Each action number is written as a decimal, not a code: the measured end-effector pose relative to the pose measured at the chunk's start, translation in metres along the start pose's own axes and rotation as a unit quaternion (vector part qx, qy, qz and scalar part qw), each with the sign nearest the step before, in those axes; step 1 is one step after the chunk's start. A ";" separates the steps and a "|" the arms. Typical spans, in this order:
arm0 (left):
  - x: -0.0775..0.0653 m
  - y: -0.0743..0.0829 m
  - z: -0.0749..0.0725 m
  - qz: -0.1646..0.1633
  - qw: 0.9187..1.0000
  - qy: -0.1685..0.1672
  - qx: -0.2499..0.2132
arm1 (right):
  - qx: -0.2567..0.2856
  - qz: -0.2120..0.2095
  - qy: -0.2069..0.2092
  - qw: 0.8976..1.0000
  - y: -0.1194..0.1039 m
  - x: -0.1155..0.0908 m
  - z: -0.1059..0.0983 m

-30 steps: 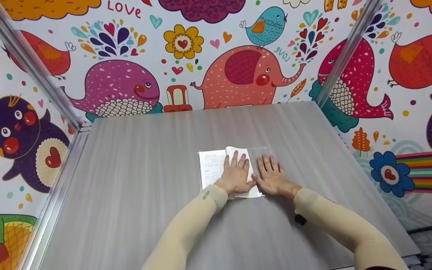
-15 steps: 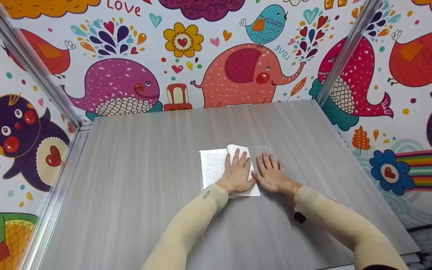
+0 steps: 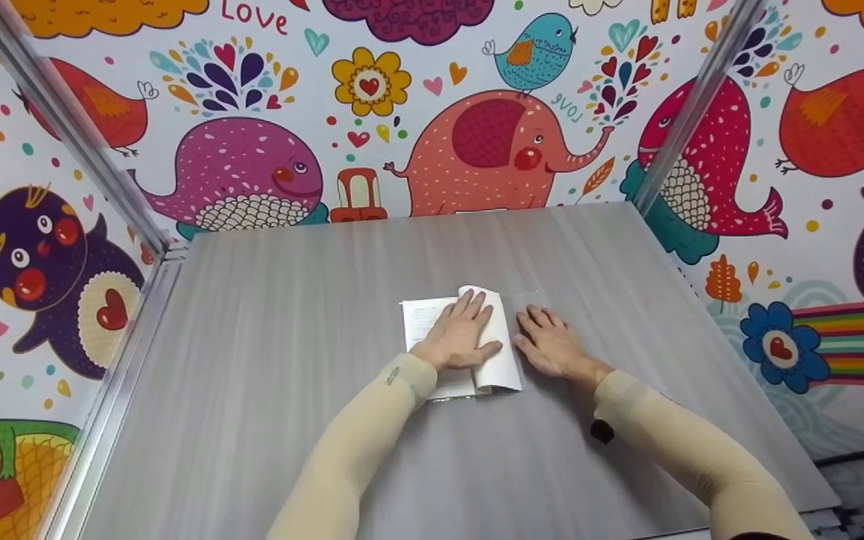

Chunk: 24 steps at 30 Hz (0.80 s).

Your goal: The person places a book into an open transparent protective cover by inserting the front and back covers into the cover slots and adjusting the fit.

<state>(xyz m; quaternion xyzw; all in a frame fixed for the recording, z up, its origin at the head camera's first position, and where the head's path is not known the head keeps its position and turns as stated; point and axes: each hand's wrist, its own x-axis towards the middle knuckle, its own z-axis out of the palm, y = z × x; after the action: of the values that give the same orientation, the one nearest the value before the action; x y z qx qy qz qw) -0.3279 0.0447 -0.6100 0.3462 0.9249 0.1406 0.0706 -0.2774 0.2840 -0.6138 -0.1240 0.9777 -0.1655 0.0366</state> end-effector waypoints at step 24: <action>0.013 0.041 0.010 -0.012 0.993 -0.029 0.112 | 0.008 -0.042 0.021 0.999 0.002 0.013 -0.014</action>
<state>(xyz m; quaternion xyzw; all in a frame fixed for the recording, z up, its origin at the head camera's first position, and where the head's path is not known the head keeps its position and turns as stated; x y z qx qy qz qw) -0.3103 0.0846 -0.6069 0.3450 0.9363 0.0256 0.0596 -0.2919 0.2870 -0.6014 -0.1612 0.9708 -0.1772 0.0100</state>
